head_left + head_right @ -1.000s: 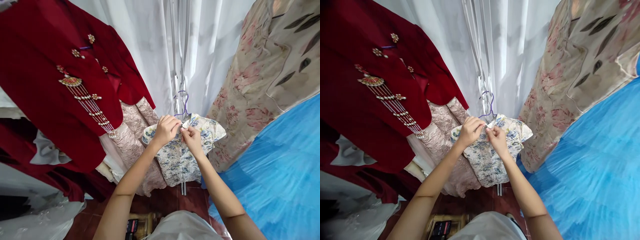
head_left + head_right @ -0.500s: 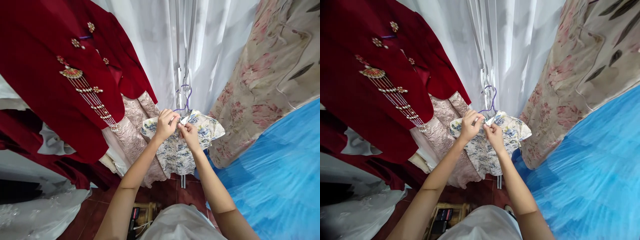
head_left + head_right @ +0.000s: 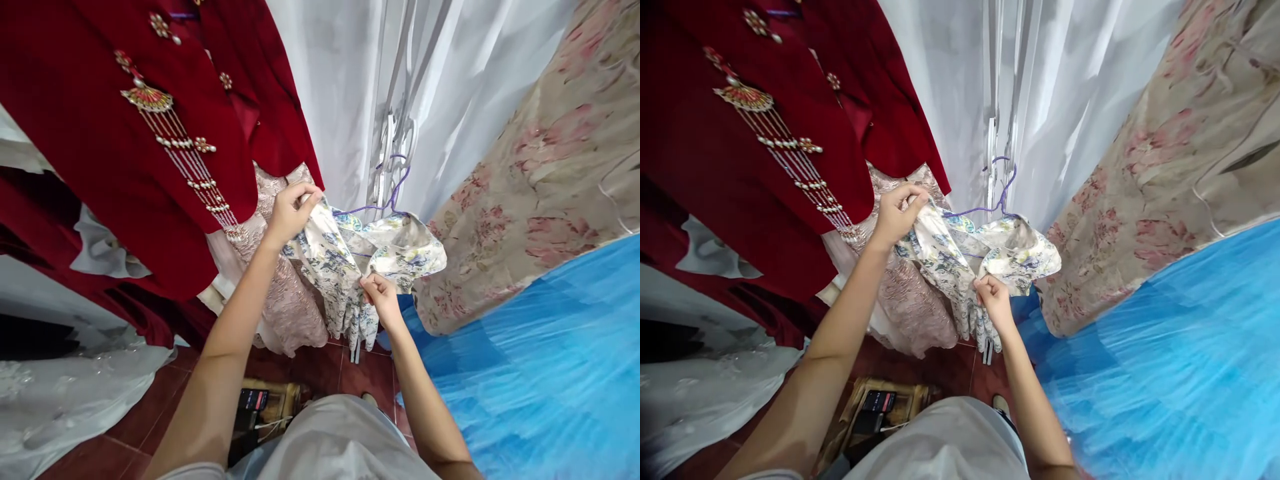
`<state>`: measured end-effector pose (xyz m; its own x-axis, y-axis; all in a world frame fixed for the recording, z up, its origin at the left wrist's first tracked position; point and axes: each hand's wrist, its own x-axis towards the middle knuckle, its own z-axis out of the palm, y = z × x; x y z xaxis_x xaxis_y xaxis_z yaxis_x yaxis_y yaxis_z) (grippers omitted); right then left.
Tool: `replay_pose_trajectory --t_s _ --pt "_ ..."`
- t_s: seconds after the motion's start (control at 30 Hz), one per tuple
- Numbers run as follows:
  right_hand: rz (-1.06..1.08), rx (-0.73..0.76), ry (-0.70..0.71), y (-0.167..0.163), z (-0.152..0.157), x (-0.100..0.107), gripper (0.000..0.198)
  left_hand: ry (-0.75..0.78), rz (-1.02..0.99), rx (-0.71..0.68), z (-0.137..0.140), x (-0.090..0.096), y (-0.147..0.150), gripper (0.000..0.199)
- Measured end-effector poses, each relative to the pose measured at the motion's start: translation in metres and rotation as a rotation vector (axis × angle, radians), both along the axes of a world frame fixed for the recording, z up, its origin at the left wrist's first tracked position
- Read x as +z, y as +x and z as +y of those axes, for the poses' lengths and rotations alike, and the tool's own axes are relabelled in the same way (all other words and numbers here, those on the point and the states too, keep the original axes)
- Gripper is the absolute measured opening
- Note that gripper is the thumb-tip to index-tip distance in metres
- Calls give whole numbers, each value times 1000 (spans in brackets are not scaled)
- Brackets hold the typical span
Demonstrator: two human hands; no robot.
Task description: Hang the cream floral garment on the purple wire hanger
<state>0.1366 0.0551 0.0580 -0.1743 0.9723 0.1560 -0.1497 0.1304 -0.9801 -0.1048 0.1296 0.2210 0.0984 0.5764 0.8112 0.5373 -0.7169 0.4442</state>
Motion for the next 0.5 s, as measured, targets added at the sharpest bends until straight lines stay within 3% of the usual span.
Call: replay_pose_trajectory --t_s 0.1,0.17,0.23,0.33,0.4,0.43,0.5 --pt "-42 61 -6 -3 -13 -3 41 -162 41 1 7 -17 -52 25" --pt "-68 93 -11 -8 -16 -5 41 -310 -136 -19 10 -40 -72 30" --pt "-98 81 -5 -13 -16 -9 42 -464 -446 -34 8 -71 -73 34" --pt "-164 -19 19 -13 -15 -17 37 -644 -876 -19 -9 -122 -48 36" --pt "-237 -143 77 -8 -19 -21 36 -699 -1032 -28 -29 -151 -21 38" --pt "-278 -191 125 -5 -22 -22 44 -704 -1062 -51 -40 -163 -6 39" --pt "-362 -172 229 -1 -30 -24 61 -730 -925 -162 -62 -177 25 36"
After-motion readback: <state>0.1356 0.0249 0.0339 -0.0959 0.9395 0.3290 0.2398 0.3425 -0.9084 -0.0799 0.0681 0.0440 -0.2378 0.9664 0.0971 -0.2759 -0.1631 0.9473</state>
